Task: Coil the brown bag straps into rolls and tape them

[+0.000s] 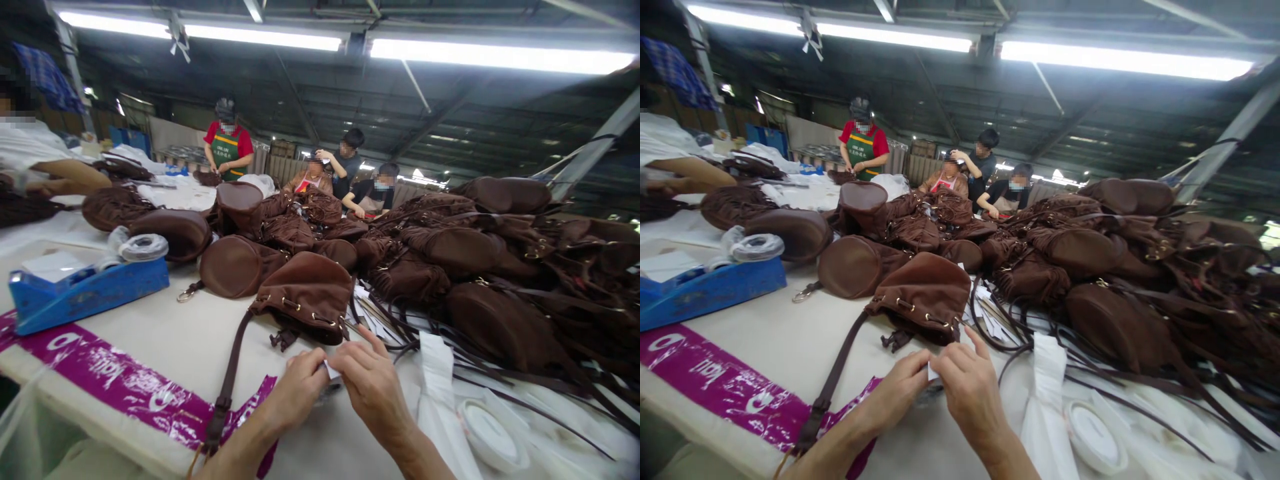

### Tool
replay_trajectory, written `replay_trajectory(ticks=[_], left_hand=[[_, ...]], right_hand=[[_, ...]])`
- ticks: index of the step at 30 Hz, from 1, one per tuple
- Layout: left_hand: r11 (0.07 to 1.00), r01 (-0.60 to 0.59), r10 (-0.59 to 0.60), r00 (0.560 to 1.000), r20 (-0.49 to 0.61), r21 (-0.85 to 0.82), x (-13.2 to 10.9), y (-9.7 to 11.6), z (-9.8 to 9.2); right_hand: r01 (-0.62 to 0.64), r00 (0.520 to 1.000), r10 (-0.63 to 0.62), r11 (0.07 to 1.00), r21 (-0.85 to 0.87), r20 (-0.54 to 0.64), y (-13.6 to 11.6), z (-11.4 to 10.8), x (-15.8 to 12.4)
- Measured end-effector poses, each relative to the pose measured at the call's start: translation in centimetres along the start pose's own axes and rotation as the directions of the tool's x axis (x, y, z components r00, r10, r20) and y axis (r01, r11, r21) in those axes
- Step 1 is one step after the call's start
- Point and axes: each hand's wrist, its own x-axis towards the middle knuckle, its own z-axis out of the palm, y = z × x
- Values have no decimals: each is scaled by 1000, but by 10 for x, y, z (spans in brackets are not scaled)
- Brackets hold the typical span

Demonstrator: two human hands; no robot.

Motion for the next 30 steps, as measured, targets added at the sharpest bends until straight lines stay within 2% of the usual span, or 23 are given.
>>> replay_trajectory(ticks=[3,5,12,18,21,23,25,27,30], left_hand=[[1000,11,-11,998,-63,4,-3,2,2],[998,23,-27,997,-65,-60,-4,3,2],[894,128,-116,992,55,-429,-2,-4,6],[821,152,-121,988,92,-551,-5,-1,4],[835,130,-69,989,132,-534,-6,2,4],[863,114,-43,987,154,-492,-6,4,5],[913,78,-26,991,132,-400,-4,4,4],[955,7,30,992,121,-295,2,-1,3],[987,-27,44,993,108,-156,12,-10,2]], right_hand=[[75,997,-76,995,-69,-12,-6,-1,-4],[93,995,-96,990,-109,-25,-8,-1,-8],[114,990,-125,982,-153,-63,-9,-1,-17],[170,984,-161,973,-154,72,-5,-11,-22],[163,979,-144,978,-133,141,-3,-19,-24],[121,987,-104,982,-142,121,-5,-23,-26],[82,994,-67,980,-182,88,-10,-25,-27],[26,995,-5,980,-199,104,-14,-24,-26],[-53,989,79,979,-196,126,-16,-29,-27]])
